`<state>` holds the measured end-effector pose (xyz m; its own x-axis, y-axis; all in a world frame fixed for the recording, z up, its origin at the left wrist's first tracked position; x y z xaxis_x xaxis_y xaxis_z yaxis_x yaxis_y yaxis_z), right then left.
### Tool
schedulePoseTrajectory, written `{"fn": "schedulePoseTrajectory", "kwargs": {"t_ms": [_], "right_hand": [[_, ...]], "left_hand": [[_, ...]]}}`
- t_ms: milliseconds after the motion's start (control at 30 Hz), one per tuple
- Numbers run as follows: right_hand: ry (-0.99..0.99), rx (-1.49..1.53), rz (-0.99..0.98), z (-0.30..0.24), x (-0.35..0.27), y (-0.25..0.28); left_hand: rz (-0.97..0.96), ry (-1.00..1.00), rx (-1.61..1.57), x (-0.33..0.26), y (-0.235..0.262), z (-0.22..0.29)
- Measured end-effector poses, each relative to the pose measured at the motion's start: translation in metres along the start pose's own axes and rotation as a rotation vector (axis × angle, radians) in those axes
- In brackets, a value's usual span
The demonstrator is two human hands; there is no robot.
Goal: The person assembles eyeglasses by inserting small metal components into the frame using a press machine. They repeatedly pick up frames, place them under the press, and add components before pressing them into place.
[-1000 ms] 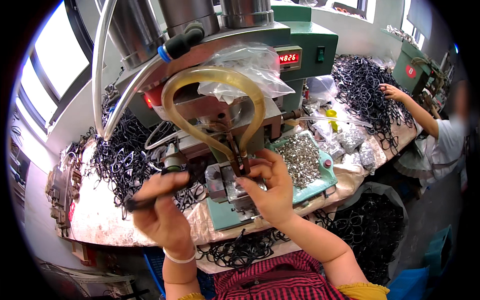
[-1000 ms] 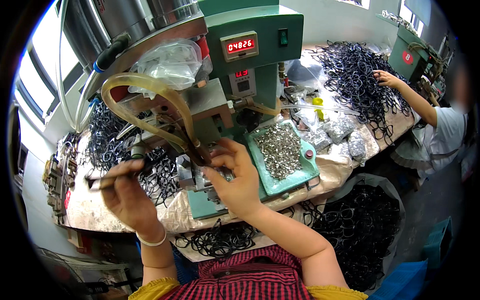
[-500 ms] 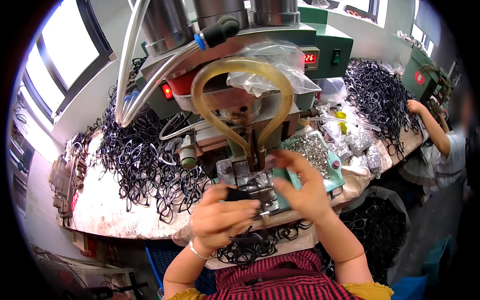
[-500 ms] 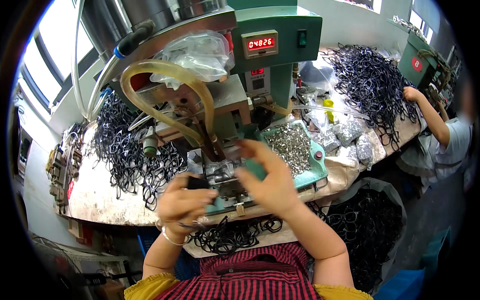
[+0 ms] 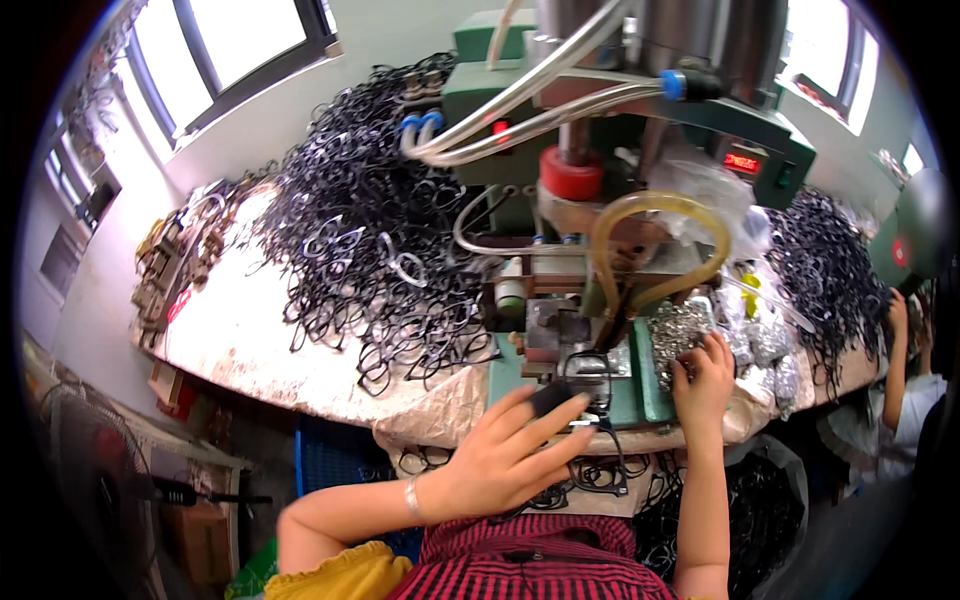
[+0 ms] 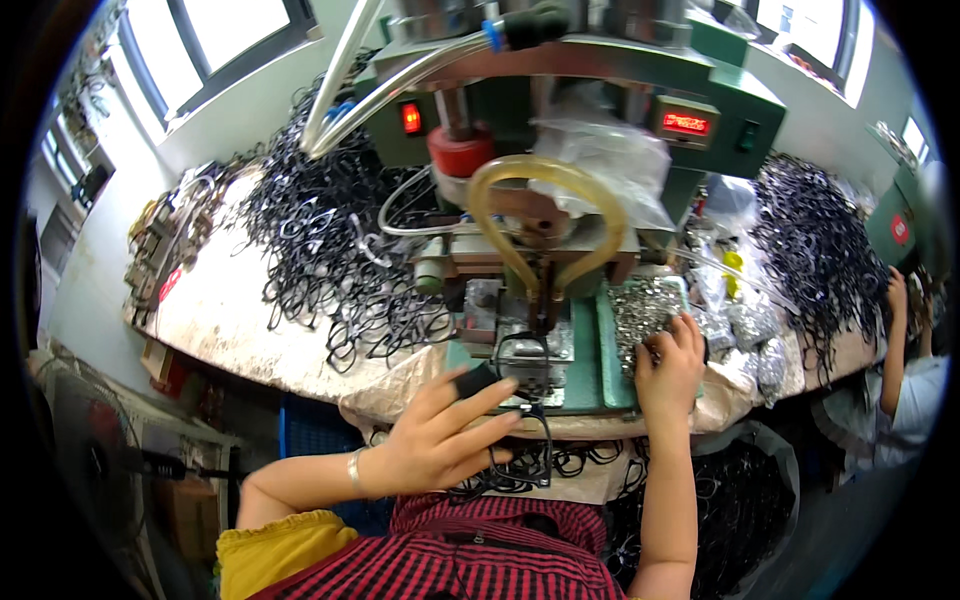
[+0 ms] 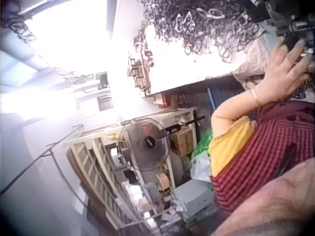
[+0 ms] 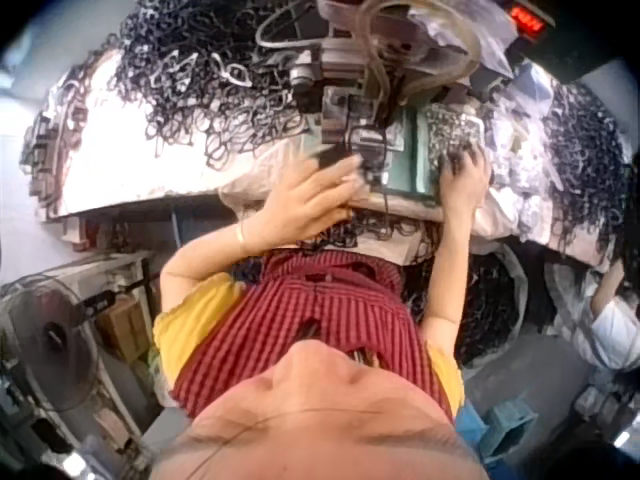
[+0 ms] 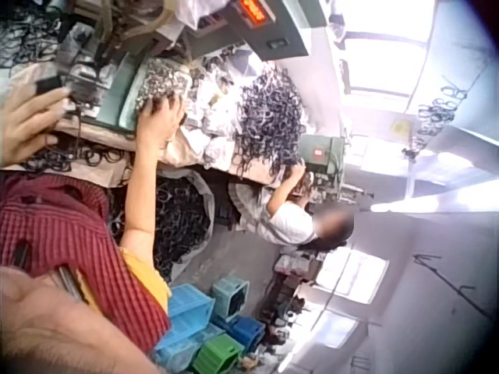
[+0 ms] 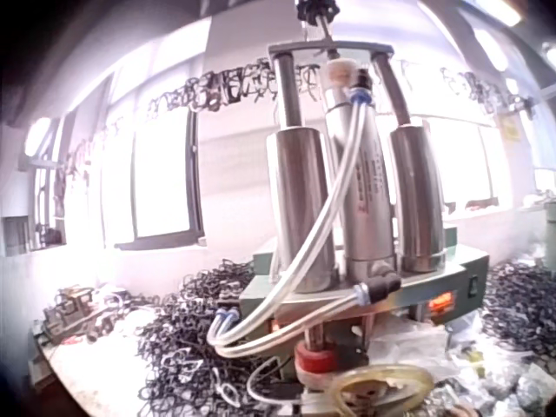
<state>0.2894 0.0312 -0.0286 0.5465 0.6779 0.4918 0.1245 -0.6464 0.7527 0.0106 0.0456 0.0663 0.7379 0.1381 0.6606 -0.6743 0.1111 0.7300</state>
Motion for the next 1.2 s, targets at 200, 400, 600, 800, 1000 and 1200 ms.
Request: {"fn": "schedulePoseTrajectory", "kwargs": {"t_ms": [200,400,600,800,1000,1200], "right_hand": [[-0.018,0.083,0.124,0.007,-0.009,0.014],[-0.129,0.38,0.114,-0.012,-0.006,0.009],[-0.208,0.573,0.056,-0.007,0.001,-0.002],[-0.208,0.607,0.081,-0.002,-0.002,-0.002],[-0.271,0.364,0.199,0.041,-0.046,0.057],[-0.016,0.688,-0.026,-0.062,-0.002,0.052]], "left_hand": [[-2.321,0.455,-0.639,-0.322,0.014,0.077],[-1.994,1.181,-1.194,-0.377,-0.001,0.106],[-1.477,0.708,-0.781,-0.27,-0.004,-0.014],[-0.277,0.595,0.571,-0.186,0.081,-0.24],[0.342,0.827,0.142,-0.249,0.071,-0.267],[0.865,0.957,-0.814,-0.208,0.023,-0.262]]}}
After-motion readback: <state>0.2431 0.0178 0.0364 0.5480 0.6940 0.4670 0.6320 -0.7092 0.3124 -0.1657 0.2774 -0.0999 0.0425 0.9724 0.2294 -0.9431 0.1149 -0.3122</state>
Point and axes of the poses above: each hand's wrist, its own x-axis towards the middle knuckle, its own y-axis out of the back of the hand, z = x × y, the point moved 10 cm from there along x, towards the middle knuckle, and after that the axes turned 6 degrees about -y, right-handed, at the moved point
